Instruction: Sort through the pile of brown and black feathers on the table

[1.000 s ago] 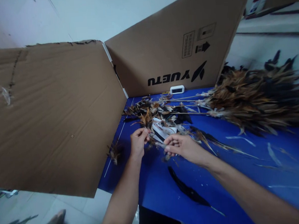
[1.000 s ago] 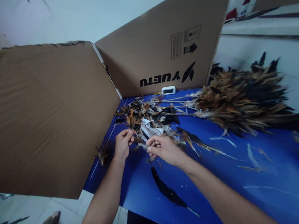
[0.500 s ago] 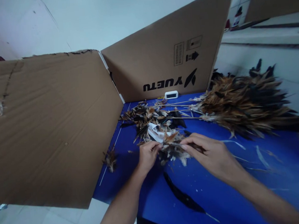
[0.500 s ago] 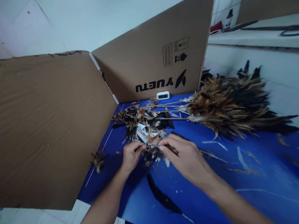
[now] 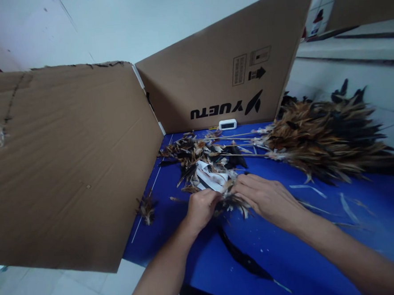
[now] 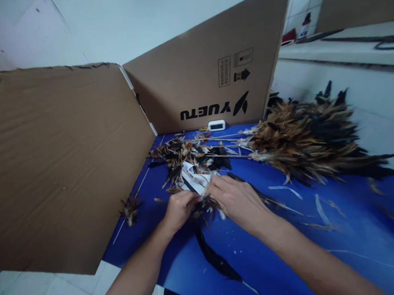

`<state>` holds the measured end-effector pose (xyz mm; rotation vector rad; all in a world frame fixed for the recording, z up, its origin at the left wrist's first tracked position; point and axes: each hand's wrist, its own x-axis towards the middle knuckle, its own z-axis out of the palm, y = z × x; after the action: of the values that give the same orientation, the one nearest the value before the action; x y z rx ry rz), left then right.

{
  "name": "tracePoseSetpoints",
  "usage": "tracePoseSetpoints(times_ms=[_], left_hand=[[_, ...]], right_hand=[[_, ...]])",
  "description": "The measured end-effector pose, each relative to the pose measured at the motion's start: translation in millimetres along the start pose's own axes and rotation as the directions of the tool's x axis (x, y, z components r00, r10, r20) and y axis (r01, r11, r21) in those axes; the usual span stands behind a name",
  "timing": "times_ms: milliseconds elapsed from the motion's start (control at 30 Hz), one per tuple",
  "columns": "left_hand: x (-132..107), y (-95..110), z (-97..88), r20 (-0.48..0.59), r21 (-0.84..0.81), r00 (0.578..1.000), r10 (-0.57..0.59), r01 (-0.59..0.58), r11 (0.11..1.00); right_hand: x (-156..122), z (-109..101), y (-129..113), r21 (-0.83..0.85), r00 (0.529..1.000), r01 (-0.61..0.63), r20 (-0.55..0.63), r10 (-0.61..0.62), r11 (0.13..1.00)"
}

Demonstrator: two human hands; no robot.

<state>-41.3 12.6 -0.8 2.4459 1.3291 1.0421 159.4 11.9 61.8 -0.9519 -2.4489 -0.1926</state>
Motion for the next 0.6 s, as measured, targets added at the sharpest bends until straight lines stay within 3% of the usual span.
tracePoseSetpoints(times_ms=[600], left_hand=[[-2.1, -2.3, 3.8, 0.017, -0.004, 1.0, 0.022, -0.022, 1.0]], right_hand=[[-3.2, 3.6, 4.0, -0.044, 0.998, 0.045, 0.044, -0.043, 0.998]])
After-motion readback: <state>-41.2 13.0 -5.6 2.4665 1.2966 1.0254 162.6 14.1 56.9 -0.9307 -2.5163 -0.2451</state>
